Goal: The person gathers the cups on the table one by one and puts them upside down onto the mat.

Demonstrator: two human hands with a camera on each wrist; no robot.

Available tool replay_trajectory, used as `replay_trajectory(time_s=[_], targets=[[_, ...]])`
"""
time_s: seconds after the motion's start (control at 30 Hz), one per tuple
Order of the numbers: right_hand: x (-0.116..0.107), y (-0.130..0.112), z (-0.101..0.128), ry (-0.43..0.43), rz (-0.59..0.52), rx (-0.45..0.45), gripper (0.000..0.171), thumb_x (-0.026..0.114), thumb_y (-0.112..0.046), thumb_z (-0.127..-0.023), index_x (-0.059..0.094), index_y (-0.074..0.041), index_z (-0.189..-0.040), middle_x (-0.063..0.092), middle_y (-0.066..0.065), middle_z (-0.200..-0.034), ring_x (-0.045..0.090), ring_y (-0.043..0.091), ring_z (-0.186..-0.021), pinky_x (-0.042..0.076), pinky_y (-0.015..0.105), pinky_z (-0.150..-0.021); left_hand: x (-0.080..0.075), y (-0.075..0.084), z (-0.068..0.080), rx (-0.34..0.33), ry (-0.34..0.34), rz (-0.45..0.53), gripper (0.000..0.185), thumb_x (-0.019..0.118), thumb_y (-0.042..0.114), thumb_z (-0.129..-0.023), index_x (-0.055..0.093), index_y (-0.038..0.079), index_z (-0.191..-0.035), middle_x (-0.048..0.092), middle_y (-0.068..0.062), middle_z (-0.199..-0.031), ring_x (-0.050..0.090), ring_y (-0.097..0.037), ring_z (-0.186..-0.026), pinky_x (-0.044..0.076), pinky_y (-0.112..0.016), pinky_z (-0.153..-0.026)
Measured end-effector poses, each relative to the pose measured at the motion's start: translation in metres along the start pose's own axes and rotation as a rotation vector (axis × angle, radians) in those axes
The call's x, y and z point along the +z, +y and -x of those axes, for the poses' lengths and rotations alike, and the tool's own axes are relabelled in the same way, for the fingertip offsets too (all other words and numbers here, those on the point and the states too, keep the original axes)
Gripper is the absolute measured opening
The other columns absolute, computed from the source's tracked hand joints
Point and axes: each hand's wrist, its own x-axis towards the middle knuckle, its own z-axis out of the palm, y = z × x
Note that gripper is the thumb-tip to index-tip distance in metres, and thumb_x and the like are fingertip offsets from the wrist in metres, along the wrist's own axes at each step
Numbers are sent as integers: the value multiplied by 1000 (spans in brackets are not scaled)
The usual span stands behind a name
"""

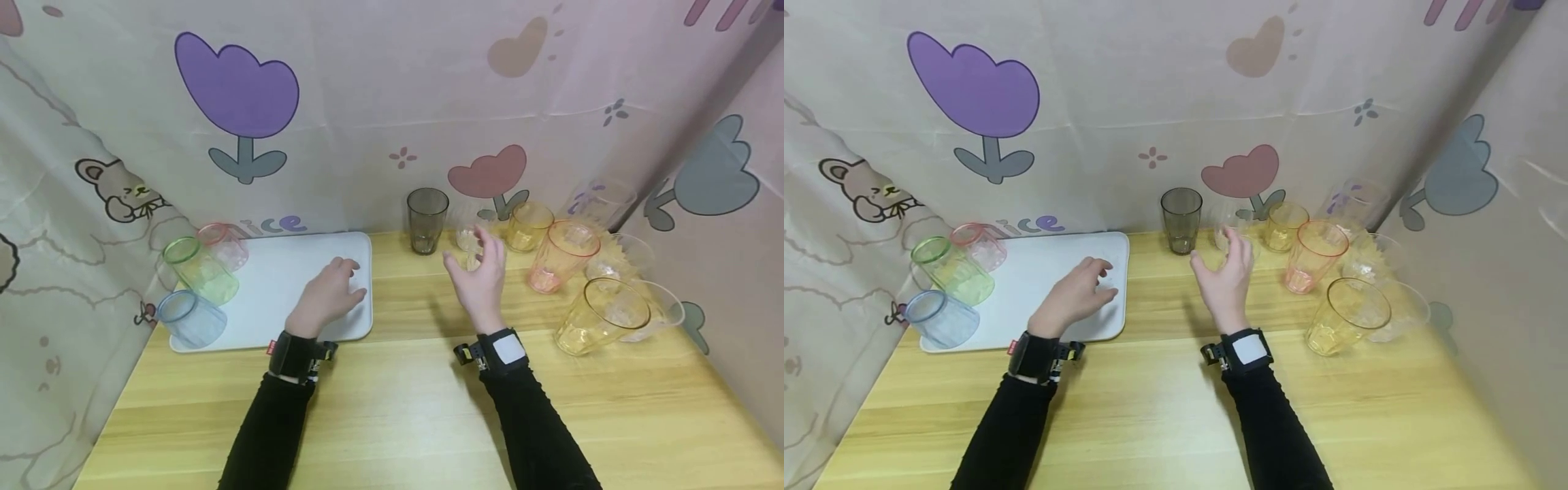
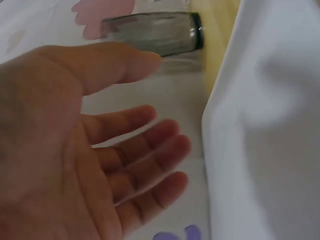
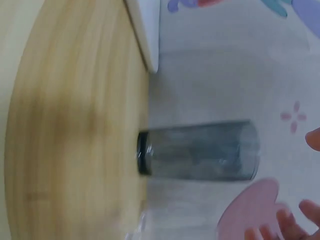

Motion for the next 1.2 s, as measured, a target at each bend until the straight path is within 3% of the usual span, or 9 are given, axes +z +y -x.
replay_trajectory(time_s=[0.2,0.37,0.77,1.03,1.2], targets=[[-10,23,-9,36,82,127,105,87,-24,-79,25,-5,-162,28,20,-163,24,36,-150,25,56,-123,13,8,-8,-79,-89,26,56,71,27,-96,54,0,-142,58,-19,-131,61,-31,-112,58,-46,-88],[-17,37,-16,4,97,227,117,88,-24,-80,10,-7,-166,13,22,-170,14,35,-156,17,53,-127,19,13,-11,-134,-128,47,57,72,24,-92,55,-1,-140,59,-19,-127,61,-32,-107,59,-44,-83],[-21,56,-22,-84,12,350,119,86,-17,-83,1,-6,-166,23,24,-166,25,38,-153,20,48,-127,26,16,-11,-163,-127,55,58,74,23,-89,57,-2,-138,57,-19,-129,59,-32,-110,58,-47,-86],[-22,68,-21,-122,7,383,98,81,-13,-87,19,0,-161,36,26,-159,33,43,-148,27,52,-124,31,19,-15,-146,-123,49,46,75,21,-87,61,-3,-124,57,-16,-115,58,-30,-99,58,-44,-78],[-21,70,-20,-137,8,400,90,77,-12,-90,22,1,-159,40,26,-155,38,42,-143,33,52,-120,31,17,-15,-155,-122,69,48,76,22,-87,62,-1,-126,57,-15,-118,58,-29,-100,58,-44,-80]])
